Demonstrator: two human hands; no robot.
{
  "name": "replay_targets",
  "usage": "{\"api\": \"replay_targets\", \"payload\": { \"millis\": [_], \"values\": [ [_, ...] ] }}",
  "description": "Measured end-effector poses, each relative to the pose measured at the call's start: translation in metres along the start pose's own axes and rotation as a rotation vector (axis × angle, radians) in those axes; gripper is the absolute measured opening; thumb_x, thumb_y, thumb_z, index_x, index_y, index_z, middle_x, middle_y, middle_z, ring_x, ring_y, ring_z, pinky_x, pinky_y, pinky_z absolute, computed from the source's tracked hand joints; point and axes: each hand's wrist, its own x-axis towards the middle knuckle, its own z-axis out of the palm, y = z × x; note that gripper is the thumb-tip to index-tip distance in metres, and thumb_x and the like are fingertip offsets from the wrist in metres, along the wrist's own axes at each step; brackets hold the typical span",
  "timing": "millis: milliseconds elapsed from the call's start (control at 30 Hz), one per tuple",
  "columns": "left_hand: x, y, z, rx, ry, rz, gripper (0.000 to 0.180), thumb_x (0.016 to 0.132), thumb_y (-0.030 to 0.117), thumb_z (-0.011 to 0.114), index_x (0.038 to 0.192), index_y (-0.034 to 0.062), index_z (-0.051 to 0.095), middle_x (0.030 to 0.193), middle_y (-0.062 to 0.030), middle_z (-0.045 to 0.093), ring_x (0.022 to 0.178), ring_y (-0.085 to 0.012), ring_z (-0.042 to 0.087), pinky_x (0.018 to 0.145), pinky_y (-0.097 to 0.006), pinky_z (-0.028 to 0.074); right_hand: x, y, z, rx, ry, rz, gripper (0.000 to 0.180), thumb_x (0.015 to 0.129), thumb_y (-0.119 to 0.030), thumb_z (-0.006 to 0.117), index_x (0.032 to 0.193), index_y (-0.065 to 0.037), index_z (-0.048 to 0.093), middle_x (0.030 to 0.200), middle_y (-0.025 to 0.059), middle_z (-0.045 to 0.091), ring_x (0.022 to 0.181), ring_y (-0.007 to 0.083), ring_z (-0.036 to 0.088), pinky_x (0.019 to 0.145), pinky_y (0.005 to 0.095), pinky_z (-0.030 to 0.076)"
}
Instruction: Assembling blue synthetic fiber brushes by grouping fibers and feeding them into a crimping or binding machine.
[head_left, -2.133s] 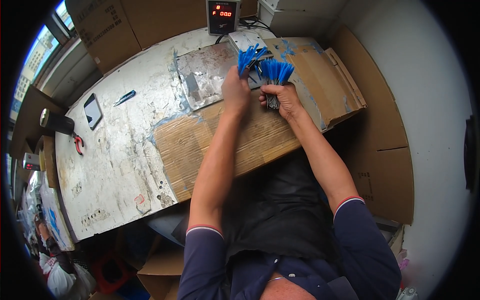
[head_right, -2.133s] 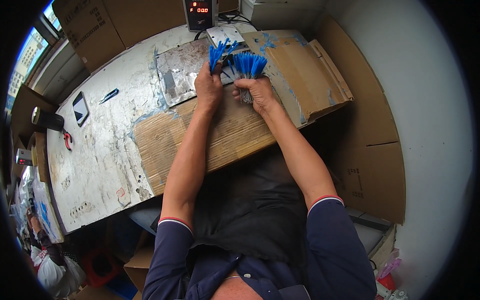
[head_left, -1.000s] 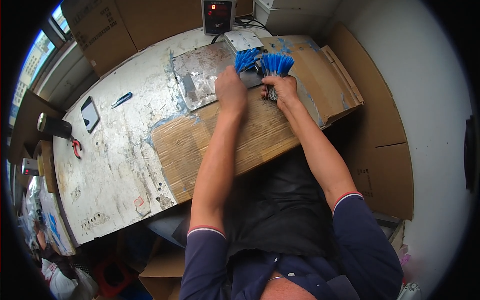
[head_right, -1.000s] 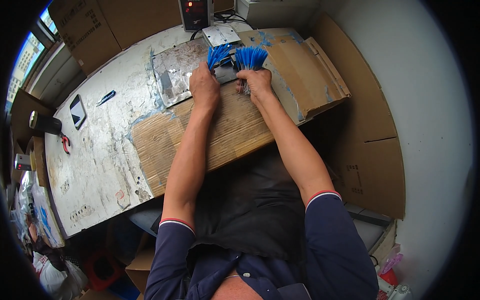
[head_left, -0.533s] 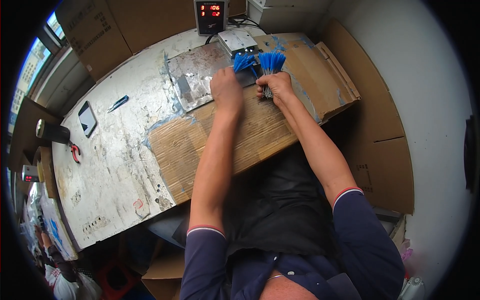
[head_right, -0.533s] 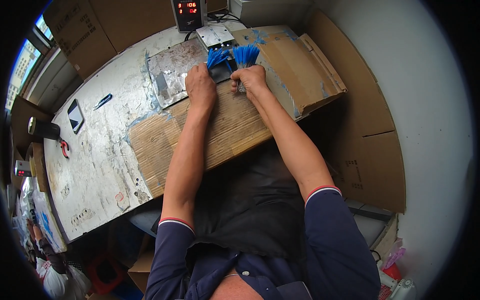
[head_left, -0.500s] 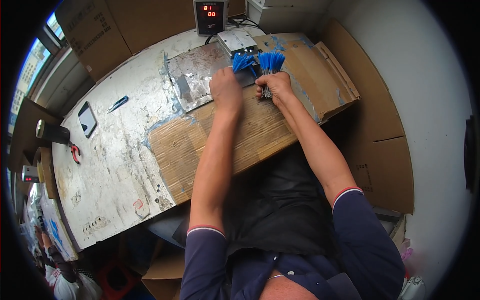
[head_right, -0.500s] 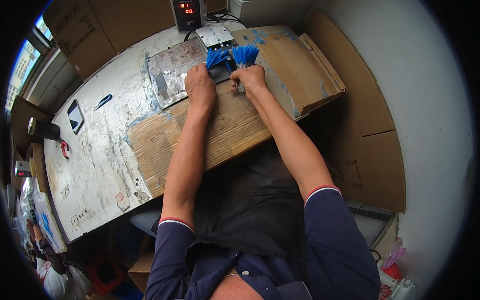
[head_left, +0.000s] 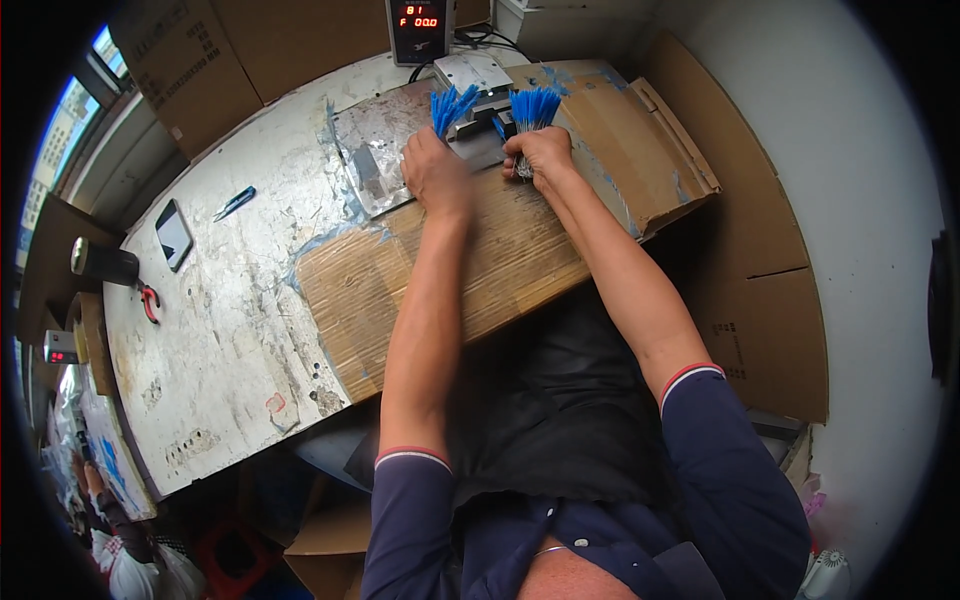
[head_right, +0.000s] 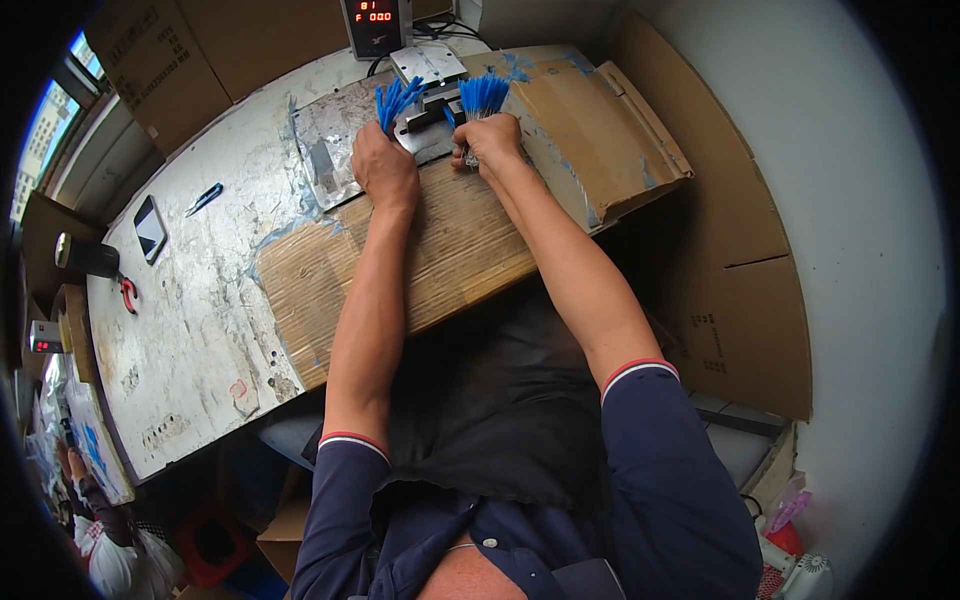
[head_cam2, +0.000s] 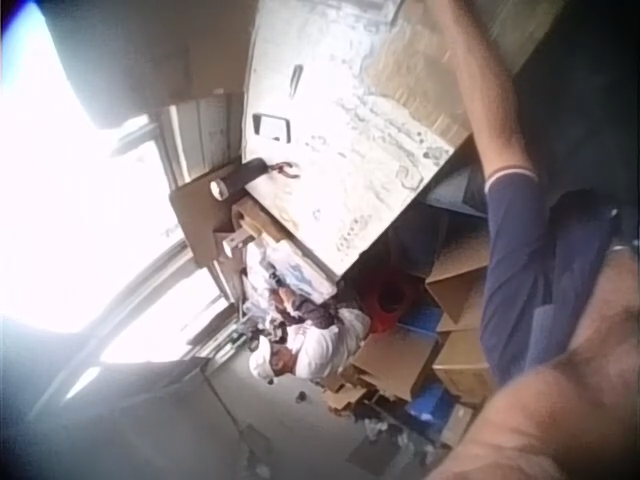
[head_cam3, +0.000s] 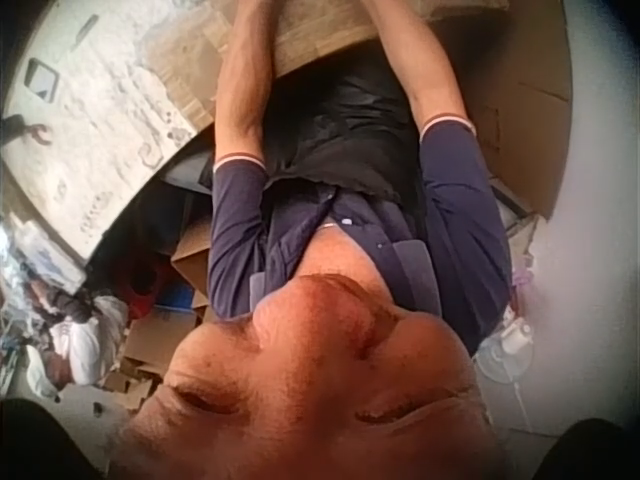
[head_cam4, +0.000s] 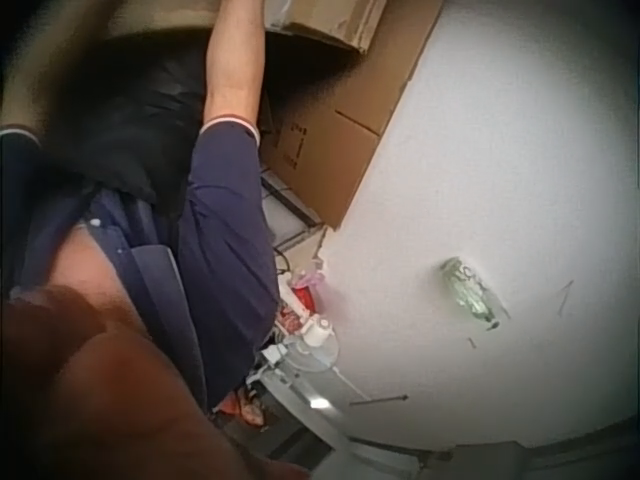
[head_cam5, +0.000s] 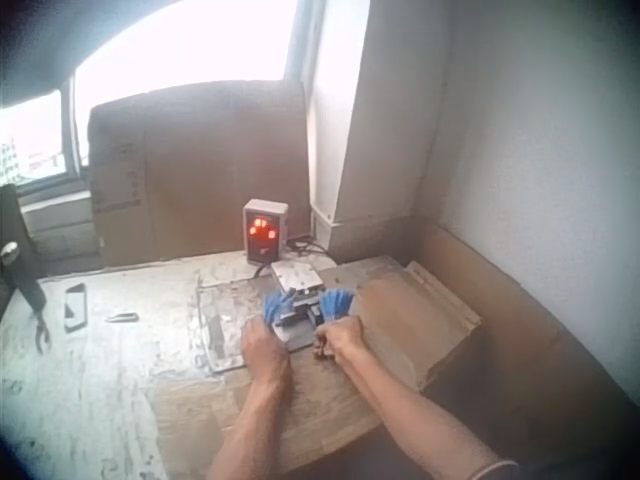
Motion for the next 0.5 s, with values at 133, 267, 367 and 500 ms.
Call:
{"api": "replay_targets", "payload": {
  "millis": [133, 267, 367, 500],
  "values": [
    [0.001, -0.004, 0.003, -0.038, 0.027, 0.071, 0.008, 0.090, 0.007, 0.054, 0.095, 0.0055, 0.059, 0.097, -0.0153, 0.065, 0.094, -0.0346, 0.060, 0.085, -0.046, 0.044, -0.002, 0.001, 0.004, -0.063, -0.013, -0.006, 0.008, 0.077, 0.009, 0.068, 0.075, 0.008, 0.061, 0.070, 0.0187, 0.063, 0.055, 0.0258, 0.065, 0.045, 0.0387, 0.059],
    [-0.001, 0.001, 0.003, -0.020, -0.143, 0.109, 0.011, 0.089, 0.006, 0.053, 0.097, 0.0048, 0.060, 0.095, -0.0156, 0.066, 0.093, -0.0344, 0.061, 0.084, -0.047, 0.044, -0.001, 0.002, -0.006, 0.008, -0.037, -0.001, 0.008, 0.078, 0.005, 0.071, 0.079, 0.008, 0.063, 0.074, 0.0181, 0.066, 0.058, 0.0262, 0.068, 0.047, 0.0381, 0.060],
    [-0.001, -0.001, 0.002, -0.042, -0.150, 0.156, 0.010, 0.088, 0.006, 0.054, 0.096, 0.0047, 0.060, 0.092, -0.0156, 0.066, 0.092, -0.0349, 0.061, 0.082, -0.047, 0.044, -0.006, 0.004, -0.012, 0.077, -0.097, -0.004, 0.008, 0.078, 0.003, 0.071, 0.081, 0.007, 0.065, 0.074, 0.0173, 0.067, 0.058, 0.0268, 0.068, 0.048, 0.0375, 0.060],
    [-0.001, -0.003, 0.004, -0.080, -0.121, 0.153, 0.008, 0.087, 0.006, 0.059, 0.095, 0.0051, 0.061, 0.089, -0.0166, 0.065, 0.089, -0.0383, 0.061, 0.079, -0.050, 0.045, -0.011, 0.007, -0.019, 0.140, -0.150, -0.007, 0.008, 0.078, 0.001, 0.071, 0.084, 0.004, 0.066, 0.073, 0.0145, 0.067, 0.057, 0.0241, 0.067, 0.048, 0.0354, 0.058]
  ]
}}
